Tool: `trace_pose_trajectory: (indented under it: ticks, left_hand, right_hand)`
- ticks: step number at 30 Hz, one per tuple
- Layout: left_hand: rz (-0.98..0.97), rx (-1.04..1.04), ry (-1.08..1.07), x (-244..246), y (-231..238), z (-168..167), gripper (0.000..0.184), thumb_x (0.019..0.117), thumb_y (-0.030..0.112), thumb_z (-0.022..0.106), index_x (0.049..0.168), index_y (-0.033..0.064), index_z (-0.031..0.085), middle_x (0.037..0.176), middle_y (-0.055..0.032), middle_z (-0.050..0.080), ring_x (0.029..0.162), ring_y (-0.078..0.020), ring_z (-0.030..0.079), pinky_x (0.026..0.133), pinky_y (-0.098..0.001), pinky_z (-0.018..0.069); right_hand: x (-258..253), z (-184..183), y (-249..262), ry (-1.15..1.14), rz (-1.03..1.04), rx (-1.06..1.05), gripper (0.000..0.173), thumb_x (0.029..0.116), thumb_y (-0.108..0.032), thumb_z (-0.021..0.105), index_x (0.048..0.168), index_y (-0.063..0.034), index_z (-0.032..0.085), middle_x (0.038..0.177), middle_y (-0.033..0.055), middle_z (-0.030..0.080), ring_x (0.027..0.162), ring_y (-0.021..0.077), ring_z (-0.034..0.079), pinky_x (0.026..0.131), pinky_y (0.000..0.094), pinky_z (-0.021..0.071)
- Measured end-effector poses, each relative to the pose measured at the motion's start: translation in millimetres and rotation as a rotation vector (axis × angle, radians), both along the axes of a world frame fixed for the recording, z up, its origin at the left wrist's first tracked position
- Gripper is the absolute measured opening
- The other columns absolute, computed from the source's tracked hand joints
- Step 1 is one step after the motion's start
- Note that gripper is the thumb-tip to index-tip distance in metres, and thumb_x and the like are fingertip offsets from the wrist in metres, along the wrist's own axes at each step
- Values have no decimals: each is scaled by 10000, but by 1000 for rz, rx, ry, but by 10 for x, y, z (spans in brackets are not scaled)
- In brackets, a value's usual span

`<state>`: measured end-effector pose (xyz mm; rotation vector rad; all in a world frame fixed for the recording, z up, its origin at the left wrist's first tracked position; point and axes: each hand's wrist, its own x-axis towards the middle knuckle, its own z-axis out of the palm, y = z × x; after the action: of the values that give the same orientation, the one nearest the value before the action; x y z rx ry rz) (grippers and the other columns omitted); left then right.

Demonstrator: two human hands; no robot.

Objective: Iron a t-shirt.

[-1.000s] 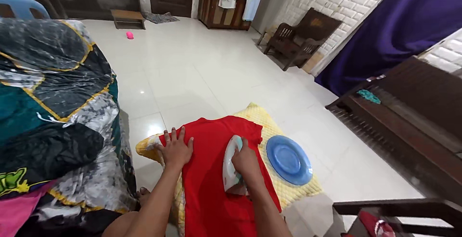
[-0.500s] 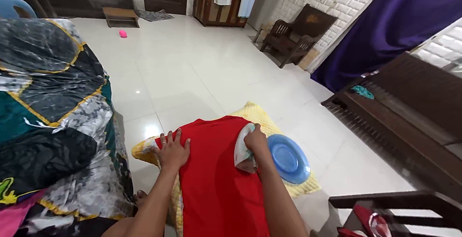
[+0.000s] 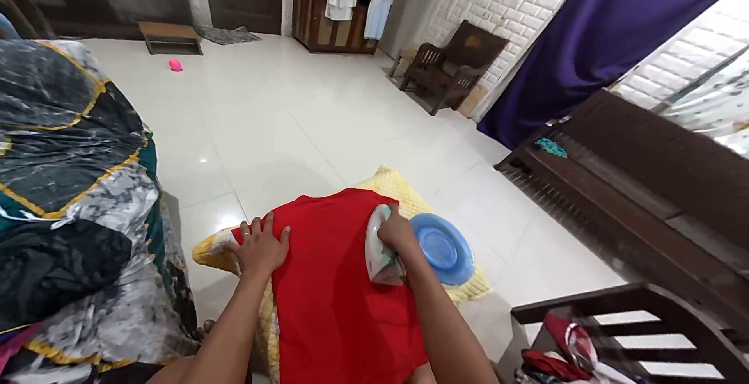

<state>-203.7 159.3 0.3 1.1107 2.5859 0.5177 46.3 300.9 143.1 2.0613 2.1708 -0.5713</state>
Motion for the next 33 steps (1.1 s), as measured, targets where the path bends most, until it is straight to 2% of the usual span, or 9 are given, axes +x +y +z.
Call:
trace_pose_trajectory:
  ticks: [5, 8, 13, 17, 21, 23, 25, 29, 33]
  left_hand:
    - [-29, 19, 1, -33, -47, -6, 725, 985, 696, 344, 1594, 303, 369, 1615, -120, 401, 1525, -449, 253, 1088, -821, 186]
    - [-58, 35, 9, -65, -110, 21, 730, 983, 691, 381, 1599, 299, 361, 1636, -132, 366, 1529, -450, 243, 1093, -826, 166]
    - [-166, 258, 209, 226, -282, 219, 679, 980, 533, 517, 1570, 212, 423, 1614, -216, 368, 1501, -495, 284, 1098, -837, 145]
    - [-453, 293, 253, 1070, -506, 411, 641, 996, 527, 491, 1555, 216, 453, 1622, -139, 396, 1519, -418, 306, 1142, -783, 190]
    - [-751, 65, 139, 1806, -807, 338, 698, 1000, 579, 482, 1616, 291, 324, 1706, -26, 240, 1582, -340, 152, 1170, -774, 110]
    - [-734, 5, 151, 1981, -980, 137, 671, 1034, 607, 302, 1636, 311, 271, 1729, -5, 160, 1595, -344, 66, 1172, -776, 21]
    - [-663, 7, 179, 2021, -1105, 54, 678, 1025, 645, 237, 1626, 336, 292, 1727, -1, 169, 1594, -341, 78, 1186, -757, 18]
    - [-552, -53, 187, 2058, -1421, 89, 711, 1003, 698, 216, 1628, 363, 273, 1732, -1, 145, 1593, -356, 68, 1188, -750, 28]
    - [-376, 9, 229, 2177, -1902, 36, 740, 985, 718, 277, 1602, 320, 365, 1710, -45, 233, 1574, -399, 151, 1186, -752, 78]
  right_hand:
    - [663, -6, -1105, 16, 28, -84, 694, 1004, -289, 570, 1628, -278, 266, 1098, 198, 721, 976, 384, 725, 851, 609, 582]
    - [1172, 26, -1714, 13, 14, -119, 674, 1026, -313, 548, 1635, -304, 260, 1056, 183, 733, 926, 373, 734, 829, 595, 589]
    - [1710, -5, -2287, 35, -40, -88, 722, 1004, -257, 595, 1647, -279, 266, 1288, 189, 680, 1016, 377, 728, 894, 593, 581]
    - [1648, -50, -2132, 45, 1, -80, 697, 1013, -283, 559, 1644, -293, 263, 1149, 189, 714, 997, 373, 724, 870, 582, 586]
    - [1406, 26, -1603, 79, 68, -72, 718, 980, -267, 591, 1626, -297, 281, 1098, 200, 723, 984, 407, 719, 833, 633, 577]
    - [1281, 46, -1336, 81, 94, -72, 749, 948, -237, 616, 1623, -274, 293, 1165, 212, 705, 1042, 416, 705, 857, 634, 570]
    - [1188, 32, -1151, 84, 108, -64, 782, 902, -207, 639, 1609, -245, 307, 1178, 212, 699, 1058, 413, 701, 852, 634, 571]
    - [1189, -6, -1150, 89, 99, -72, 827, 877, -189, 650, 1615, -253, 282, 1157, 202, 708, 1046, 404, 707, 849, 620, 576]
    - [1341, 2, -1562, 90, 103, -104, 821, 918, -216, 620, 1640, -295, 238, 1109, 201, 714, 984, 398, 716, 823, 616, 581]
